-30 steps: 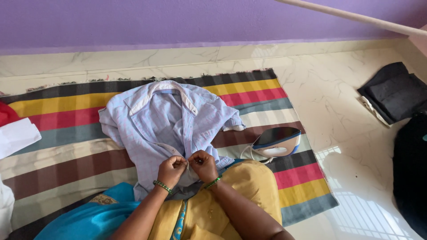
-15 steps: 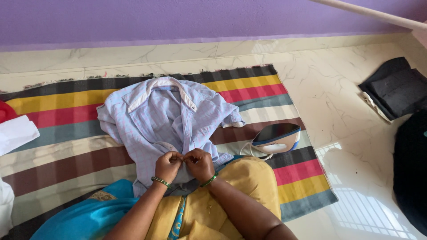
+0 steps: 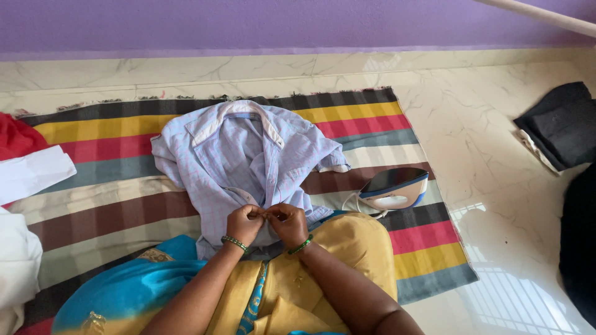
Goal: The person irons a light blue checkered shirt laid out on a striped mat on the floor. They use a handheld iron to smooth the front and back of the shirt, then button the shirt and fold it.
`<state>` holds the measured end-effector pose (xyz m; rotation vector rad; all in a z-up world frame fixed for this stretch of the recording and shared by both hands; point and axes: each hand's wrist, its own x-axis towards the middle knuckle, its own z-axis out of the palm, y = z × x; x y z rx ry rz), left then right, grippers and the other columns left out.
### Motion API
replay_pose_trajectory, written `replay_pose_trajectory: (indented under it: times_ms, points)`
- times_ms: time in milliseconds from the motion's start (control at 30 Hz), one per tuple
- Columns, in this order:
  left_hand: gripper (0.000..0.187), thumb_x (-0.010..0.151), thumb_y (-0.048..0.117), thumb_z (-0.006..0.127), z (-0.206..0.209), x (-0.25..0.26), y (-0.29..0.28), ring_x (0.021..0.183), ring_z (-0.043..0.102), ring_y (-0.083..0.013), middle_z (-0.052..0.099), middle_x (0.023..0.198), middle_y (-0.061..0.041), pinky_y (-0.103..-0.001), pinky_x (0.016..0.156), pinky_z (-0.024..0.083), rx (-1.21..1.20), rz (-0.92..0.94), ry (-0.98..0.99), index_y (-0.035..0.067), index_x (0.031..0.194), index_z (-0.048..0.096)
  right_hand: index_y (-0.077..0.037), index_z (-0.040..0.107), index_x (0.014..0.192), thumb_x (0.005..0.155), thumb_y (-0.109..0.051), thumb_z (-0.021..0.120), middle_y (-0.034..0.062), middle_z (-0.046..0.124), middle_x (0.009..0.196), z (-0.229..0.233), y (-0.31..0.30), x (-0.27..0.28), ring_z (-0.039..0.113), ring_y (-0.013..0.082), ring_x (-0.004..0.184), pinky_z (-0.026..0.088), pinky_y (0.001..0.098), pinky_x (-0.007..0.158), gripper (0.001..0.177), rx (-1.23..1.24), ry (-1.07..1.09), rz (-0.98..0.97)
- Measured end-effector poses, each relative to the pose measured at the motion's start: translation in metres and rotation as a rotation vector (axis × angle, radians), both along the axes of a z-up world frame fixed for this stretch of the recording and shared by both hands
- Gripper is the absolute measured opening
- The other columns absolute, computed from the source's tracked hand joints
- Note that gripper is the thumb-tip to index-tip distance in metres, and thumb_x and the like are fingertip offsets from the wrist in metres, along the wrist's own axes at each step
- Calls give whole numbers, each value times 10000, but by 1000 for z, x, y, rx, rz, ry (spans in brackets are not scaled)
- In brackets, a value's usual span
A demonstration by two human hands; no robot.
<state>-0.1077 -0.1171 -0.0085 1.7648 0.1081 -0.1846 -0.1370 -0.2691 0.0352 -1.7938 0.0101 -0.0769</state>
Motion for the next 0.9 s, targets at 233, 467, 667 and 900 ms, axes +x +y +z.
replay_pose_trajectory:
  times_ms: [233,467,667,900]
  points:
    - [101,766,67,759,8,2,-1,721,779,-167,798,788,-107,-287,681,594,110,12,-86,22,854,782,42,729,996,863,71,685,104,785,921,-11,-3,6,749,119,852,604,257,755,144,22,-29,41]
    - [98,743,67,750,-1,11,1,726,787,-189,797,783,-109,-307,685,599,131,10,-80,31,828,781,46,692,1095,869,85,624,50,732,898,-27,-7,23,691,90,814,571,242,715,239,102,66,105]
    - [161,766,165,760,0,12,1,731,782,-215,790,782,-114,-327,688,599,177,30,-22,37,864,762,32,691,1098,848,73,687,74,723,844,-22,-4,28,690,94,776,560,248,683,254,-36,43,138]
    - [320,715,231,831,-7,9,-1,790,770,-238,789,832,-124,-351,737,600,205,92,80,47,948,712,-31,721,1054,796,67,710,140,740,928,6,8,18,742,265,802,586,351,685,276,-276,-234,159]
